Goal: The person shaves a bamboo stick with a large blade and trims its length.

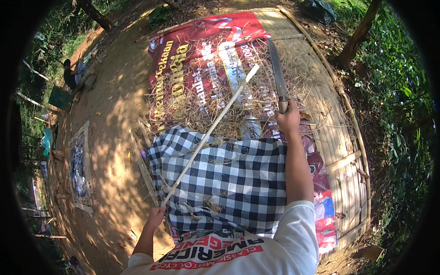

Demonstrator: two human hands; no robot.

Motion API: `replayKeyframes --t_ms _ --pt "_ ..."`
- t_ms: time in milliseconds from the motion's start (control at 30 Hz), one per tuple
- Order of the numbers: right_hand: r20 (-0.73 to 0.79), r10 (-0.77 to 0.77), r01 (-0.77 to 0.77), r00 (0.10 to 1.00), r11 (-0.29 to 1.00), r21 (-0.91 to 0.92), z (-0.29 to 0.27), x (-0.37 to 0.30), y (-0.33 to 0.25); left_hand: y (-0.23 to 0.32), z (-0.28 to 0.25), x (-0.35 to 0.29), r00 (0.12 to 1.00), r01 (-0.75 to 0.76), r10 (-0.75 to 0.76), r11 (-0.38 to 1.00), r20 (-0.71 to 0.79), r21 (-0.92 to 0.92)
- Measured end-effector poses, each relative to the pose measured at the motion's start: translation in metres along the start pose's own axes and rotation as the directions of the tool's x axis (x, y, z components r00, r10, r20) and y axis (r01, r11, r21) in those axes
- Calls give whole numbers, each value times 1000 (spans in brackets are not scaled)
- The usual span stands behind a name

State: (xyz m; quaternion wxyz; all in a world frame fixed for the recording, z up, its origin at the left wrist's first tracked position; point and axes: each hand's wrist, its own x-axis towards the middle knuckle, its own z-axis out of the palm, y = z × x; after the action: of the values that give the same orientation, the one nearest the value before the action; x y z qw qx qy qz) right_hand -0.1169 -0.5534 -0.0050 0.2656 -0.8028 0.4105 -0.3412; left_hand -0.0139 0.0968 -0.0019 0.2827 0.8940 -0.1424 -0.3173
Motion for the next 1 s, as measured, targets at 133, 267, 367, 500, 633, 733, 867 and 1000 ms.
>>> replayKeyframes --t_ms 133,267,367,500,633,733,867,1000 --pt "145 -14 -11 989 985 171 -10 -2 -26 1 4 0 1000 1 -1 1000 -12 1" --pt "330 -139 77 934 978 193 -16 -14 -68 17 8 -2 999 -16 16 1000 -36 4" --pt "512 -358 282 781 933 222 10 -40 -84 27 16 2 997 -53 54 999 -59 7" --pt "754 -416 419 508 884 206 25 -67 -111 30 23 3 989 -84 93 993 -113 84" --pt "827 -398 479 396 858 183 36 -78 -111 38 26 -2 978 -88 112 987 -174 138" --pt "802 -426 476 418 855 206 37 -71 -105 36 27 -4 969 -81 122 979 -213 189" --pt "781 -442 541 442 826 162 37 -62 -97 48 27 -3 958 -80 143 965 -248 249" --pt "747 -436 573 502 814 90 31 -50 -87 44 28 -5 950 -87 153 967 -271 241"
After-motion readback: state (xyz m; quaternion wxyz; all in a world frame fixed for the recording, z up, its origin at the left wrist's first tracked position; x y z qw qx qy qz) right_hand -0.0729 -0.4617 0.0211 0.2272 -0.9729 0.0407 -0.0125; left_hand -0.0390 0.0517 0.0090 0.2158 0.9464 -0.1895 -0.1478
